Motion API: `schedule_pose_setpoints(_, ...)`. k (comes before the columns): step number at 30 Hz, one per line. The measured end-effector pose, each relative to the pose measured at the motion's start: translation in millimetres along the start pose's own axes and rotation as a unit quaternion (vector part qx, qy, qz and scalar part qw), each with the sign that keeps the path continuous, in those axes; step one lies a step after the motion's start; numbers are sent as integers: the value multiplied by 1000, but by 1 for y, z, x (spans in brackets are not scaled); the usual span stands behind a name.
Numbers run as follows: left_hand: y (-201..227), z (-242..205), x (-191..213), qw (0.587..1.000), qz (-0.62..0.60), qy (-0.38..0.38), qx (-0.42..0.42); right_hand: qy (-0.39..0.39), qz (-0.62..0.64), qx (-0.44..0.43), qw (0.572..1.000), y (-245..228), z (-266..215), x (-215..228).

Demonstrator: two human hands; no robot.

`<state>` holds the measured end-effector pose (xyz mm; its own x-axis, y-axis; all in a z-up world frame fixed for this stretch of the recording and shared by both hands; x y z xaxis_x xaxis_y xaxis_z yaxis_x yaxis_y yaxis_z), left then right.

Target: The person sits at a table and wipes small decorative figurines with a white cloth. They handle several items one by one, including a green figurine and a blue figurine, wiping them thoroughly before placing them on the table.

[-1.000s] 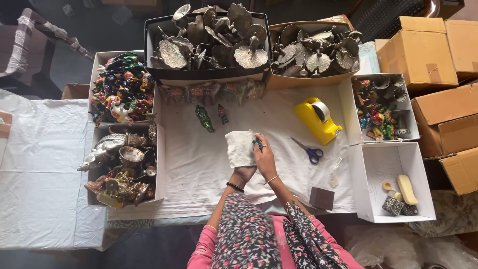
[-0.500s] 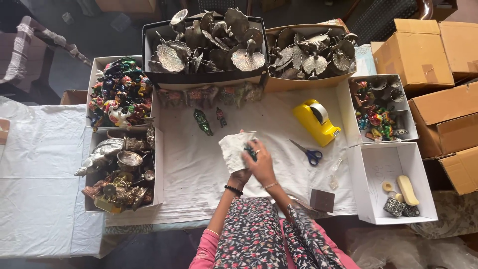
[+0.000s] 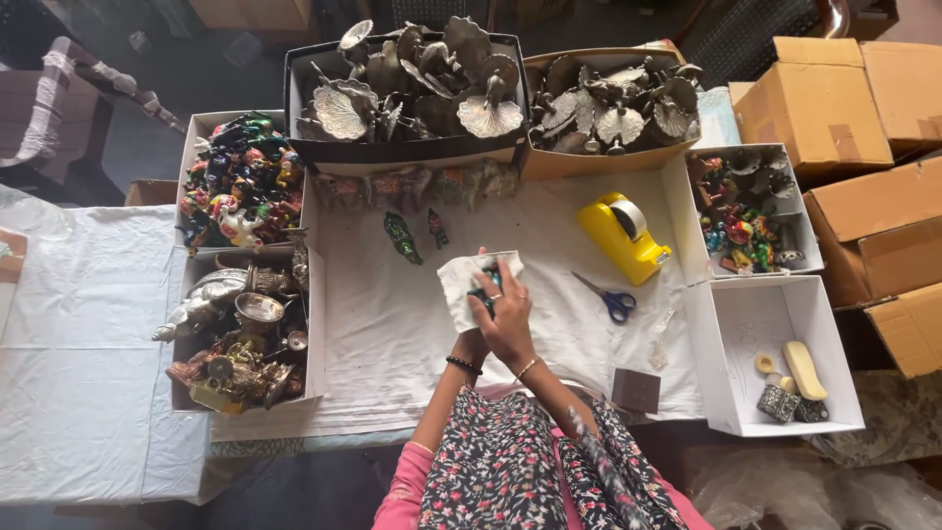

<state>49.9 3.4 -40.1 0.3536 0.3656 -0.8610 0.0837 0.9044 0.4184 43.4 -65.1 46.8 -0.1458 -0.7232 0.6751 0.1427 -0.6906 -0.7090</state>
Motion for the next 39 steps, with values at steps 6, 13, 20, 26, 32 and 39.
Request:
schedule_pose_setpoints(6,17,16,-40,963,-247,90,53,-4,12,111,994,-9,30,3)
schedule_pose_setpoints(13,12,11,-8,998,-1,54,15,-32,22,69,997,-20,3,-4)
schedule_pose_setpoints(20,13,-2,9,971,-204,121,38,5,31,155,987,-2,51,-6)
schedule_pose_setpoints(26,25,0,-11,967,-220,122,49,-87,607,-219,759,35,46,13)
schedule_pose_setpoints(32,2,7,32,952,-267,143,34,2,169,-72,983,22,22,4)
schedule_pose_setpoints(39,24,1,15,986,-128,110,-12,-42,7,204,978,-25,-6,14)
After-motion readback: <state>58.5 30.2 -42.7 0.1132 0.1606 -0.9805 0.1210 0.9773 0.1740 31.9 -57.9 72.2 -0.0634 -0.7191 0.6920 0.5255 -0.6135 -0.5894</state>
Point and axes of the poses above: each hand's wrist, its own z-axis towards the middle knuckle, its own x-axis out of the back of the hand, y = z × x, the point moved 4 cm from there along z, towards the middle knuckle, and after that the axes turned 1 degree about -z, right-handed, at the moved point
